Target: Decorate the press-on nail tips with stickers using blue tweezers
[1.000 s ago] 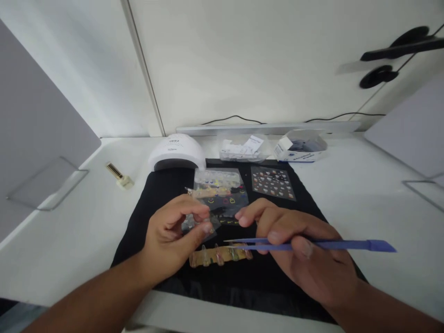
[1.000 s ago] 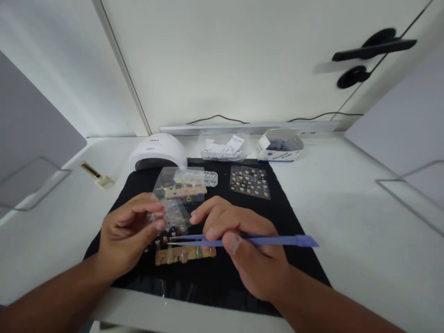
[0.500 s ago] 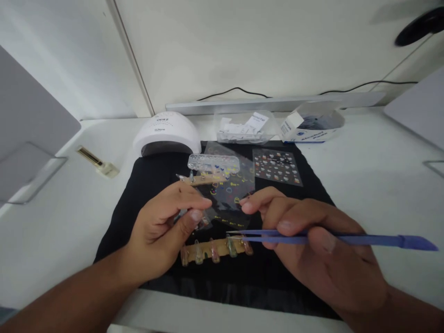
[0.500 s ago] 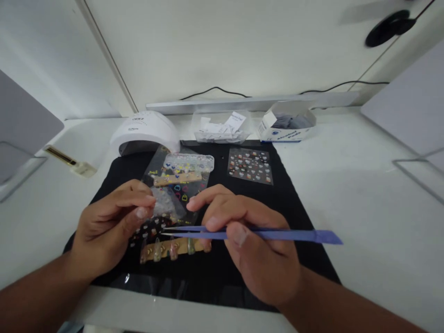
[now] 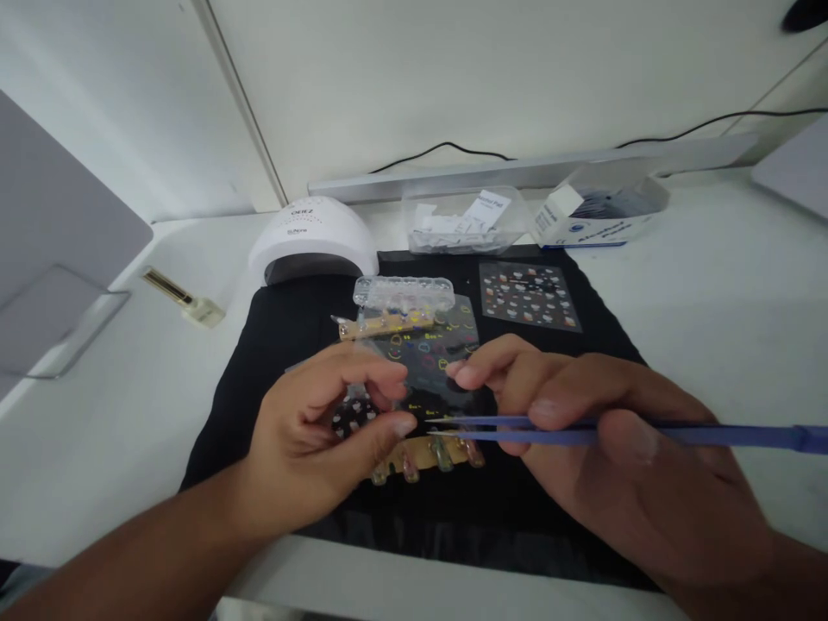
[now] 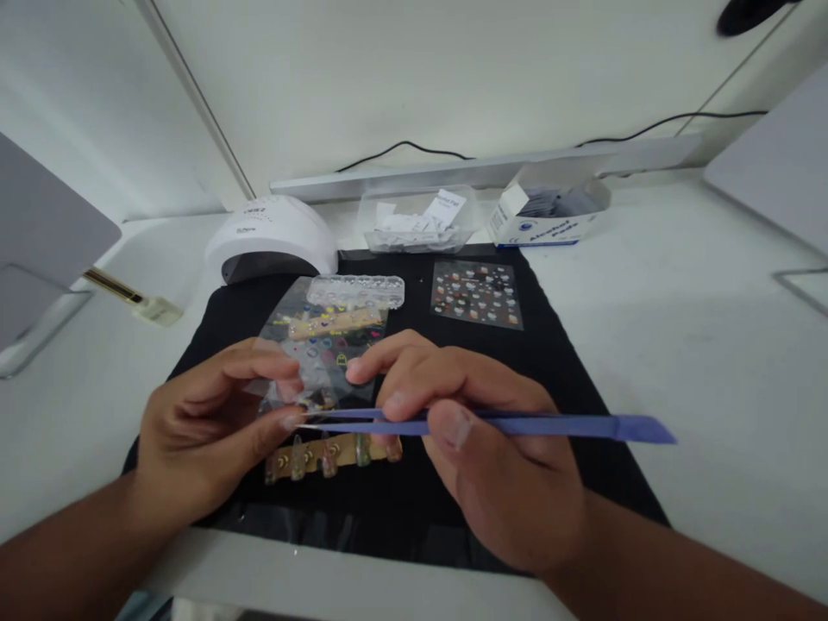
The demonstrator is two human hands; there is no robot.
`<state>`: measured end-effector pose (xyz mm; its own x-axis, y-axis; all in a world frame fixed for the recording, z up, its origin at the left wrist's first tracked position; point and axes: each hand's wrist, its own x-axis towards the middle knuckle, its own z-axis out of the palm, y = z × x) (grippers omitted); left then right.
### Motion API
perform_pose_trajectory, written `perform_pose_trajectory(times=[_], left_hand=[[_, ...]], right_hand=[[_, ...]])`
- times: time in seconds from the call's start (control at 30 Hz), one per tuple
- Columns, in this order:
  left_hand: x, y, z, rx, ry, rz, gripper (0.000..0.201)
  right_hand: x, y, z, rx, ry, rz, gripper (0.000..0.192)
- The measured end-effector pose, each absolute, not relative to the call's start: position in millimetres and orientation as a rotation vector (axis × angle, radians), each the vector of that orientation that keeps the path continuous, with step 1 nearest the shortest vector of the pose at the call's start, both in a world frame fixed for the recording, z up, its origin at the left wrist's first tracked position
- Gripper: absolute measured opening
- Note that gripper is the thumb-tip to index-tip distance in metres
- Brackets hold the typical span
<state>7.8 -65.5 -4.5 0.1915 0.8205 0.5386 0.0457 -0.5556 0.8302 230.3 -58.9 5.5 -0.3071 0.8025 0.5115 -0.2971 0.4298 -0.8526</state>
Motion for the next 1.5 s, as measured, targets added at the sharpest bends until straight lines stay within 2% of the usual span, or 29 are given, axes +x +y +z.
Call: perform_pose_trajectory(times=[0.2,0.43,1.07,1.5], left_hand=[[8.7,-66.5,-5.1,1.775,0.912,1.431,0.027],[7.1,-66.7,-2.4,1.789,0.927,1.422,0.024],[-1.6,-63.0,3.2,1.858,0.976,1.404,0.012],[0.7,-59.5,-3.5,1.986,0.908,1.397,0.021]], right_hand=[[227.2,-57.9,2.5,-0.47,-1.323,1.317,0.023],[224.0,-54.0,2.7,-0.436,-1.269,1.333,0.024],[221.8,-49.2,-3.3,-0.477,-1.403,1.135,0.023],[228.0,-52.6,0.4,-0.547,-1.479,1.141,0.02]])
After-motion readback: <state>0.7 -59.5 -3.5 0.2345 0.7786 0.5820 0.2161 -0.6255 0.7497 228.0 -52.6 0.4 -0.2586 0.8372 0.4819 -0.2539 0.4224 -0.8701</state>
